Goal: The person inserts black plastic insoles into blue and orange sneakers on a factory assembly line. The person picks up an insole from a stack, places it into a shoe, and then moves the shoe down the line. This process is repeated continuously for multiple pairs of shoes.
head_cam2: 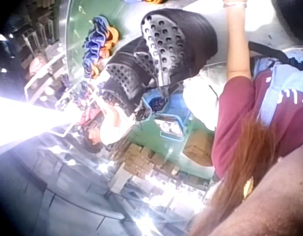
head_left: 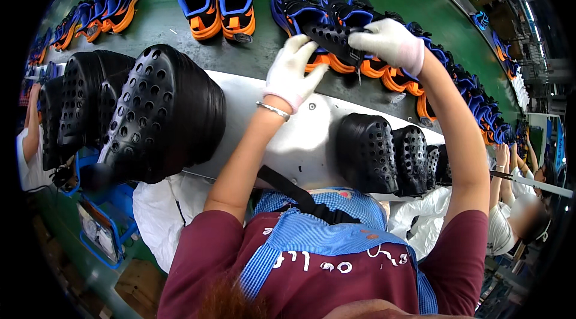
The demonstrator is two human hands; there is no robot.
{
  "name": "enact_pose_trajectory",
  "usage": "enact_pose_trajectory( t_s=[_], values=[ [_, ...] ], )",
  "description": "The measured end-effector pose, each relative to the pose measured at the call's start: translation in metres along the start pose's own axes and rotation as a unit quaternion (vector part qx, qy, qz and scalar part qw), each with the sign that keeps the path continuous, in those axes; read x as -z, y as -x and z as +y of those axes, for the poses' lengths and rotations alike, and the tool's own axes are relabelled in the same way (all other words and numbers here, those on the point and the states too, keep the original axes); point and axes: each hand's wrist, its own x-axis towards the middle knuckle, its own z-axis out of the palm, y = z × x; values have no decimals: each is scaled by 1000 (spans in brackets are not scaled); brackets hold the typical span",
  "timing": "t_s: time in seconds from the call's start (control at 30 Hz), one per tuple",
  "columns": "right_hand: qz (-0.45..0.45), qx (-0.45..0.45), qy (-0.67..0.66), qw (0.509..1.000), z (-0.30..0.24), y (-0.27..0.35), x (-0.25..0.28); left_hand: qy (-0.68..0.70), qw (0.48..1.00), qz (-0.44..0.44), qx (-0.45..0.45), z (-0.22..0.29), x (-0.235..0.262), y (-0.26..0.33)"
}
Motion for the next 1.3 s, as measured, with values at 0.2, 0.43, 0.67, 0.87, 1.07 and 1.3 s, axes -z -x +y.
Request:
enact_pose_trajectory(
  t_s=[0.2,0.43,0.67,0.87,1.07,1.3],
  values=[
    [53,-13,159,986,-36,-55,-29,-37,997,-28,65,-2,-10,-8],
    [41,-67,182,980,-53,-105,-74,-97,912,-323,235,-8,-11,-49],
    [49,-51,171,983,-37,-132,-80,-137,882,-402,204,-15,-16,-71],
    [-4,44,196,980,-39,-127,-72,-143,889,-384,202,-20,-19,-62],
    [42,25,232,972,-33,-136,-84,-166,878,-390,223,-14,-18,-67],
    [36,47,126,990,-32,-103,-55,-169,910,-332,182,-25,-22,-58]
  ],
)
